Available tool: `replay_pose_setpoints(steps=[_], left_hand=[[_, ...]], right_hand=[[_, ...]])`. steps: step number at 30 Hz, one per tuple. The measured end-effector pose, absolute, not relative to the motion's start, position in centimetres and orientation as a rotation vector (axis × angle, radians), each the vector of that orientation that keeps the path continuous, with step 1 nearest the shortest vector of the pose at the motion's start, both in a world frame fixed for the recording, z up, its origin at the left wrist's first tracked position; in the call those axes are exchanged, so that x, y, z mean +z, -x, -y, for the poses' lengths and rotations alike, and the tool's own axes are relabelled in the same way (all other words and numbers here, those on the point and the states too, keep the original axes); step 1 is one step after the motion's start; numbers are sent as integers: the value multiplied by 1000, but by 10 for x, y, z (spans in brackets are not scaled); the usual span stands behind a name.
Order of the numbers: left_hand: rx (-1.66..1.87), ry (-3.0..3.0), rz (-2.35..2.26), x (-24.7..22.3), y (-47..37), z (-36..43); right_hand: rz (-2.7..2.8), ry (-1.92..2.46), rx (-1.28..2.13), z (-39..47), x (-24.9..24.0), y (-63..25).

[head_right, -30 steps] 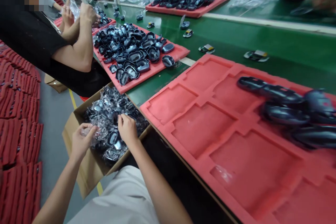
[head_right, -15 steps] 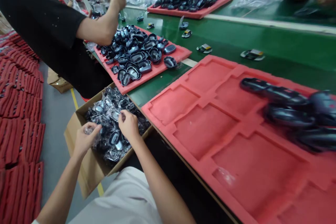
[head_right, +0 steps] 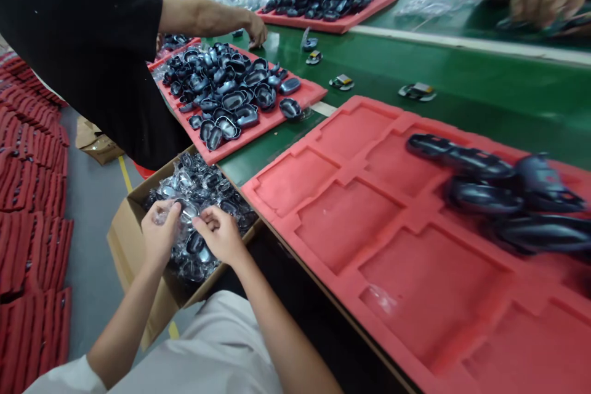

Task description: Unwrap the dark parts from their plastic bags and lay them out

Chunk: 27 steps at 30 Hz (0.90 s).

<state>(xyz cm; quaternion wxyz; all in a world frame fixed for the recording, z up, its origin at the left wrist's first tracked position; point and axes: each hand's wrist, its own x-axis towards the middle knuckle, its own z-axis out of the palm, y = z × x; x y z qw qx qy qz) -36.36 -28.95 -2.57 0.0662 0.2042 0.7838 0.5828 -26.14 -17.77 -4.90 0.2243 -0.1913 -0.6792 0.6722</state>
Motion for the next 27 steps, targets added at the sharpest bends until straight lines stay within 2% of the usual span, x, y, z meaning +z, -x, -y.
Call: replay_pose_setpoints(steps=[2, 5, 10, 15, 17, 22, 27], left_hand=[[1765, -598, -2333, -28, 355, 291], [1603, -745, -2141, -28, 352, 302], [1572, -812, -1972, -23, 380, 324], [1379, -1002, -2049, -10, 376, 316], [1386, -1052, -2121, -7, 367, 309], [1474, -1061, -2247, -6, 356, 300], [1478, -1019, -2110, 0, 355, 301]], right_hand=[[1607, 613, 1937, 183, -50, 267], [1477, 695, 1763, 180, -47, 268], [1650, 555, 1640, 168, -36, 257], [1706, 330, 1932, 178, -36, 257], [1723, 368, 1855, 180, -37, 256], [2168, 222, 1432, 172, -37, 245], [2012, 169, 1555, 174, -41, 242]])
